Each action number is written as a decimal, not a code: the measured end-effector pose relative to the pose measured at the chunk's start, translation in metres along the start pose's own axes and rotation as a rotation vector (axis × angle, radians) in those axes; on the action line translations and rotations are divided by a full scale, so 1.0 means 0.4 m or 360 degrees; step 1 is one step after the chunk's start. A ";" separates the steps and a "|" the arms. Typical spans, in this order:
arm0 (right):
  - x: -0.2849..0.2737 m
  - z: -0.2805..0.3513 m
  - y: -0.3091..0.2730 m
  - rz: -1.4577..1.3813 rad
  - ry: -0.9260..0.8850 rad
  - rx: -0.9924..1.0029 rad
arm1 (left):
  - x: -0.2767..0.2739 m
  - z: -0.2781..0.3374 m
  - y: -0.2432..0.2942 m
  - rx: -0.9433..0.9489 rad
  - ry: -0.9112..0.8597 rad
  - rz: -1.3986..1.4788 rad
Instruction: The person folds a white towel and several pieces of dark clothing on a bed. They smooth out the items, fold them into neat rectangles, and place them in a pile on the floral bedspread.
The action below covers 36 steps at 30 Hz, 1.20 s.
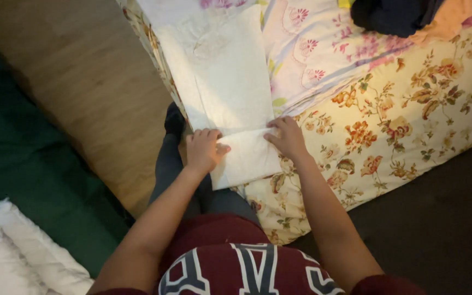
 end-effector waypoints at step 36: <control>0.135 0.100 0.189 -0.1147 -0.0192 0.0232 | 0.408 0.118 -0.117 -0.0461 -0.0650 0.1381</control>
Point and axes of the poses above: each hand's wrist, its own z-axis away from the middle knuckle, its own x-axis out of the palm, y = z × x, the point moved 10 cm from there along -z, towards the middle knuckle, and after that the axes turned 14 degrees about -z, right-handed, at the moved point
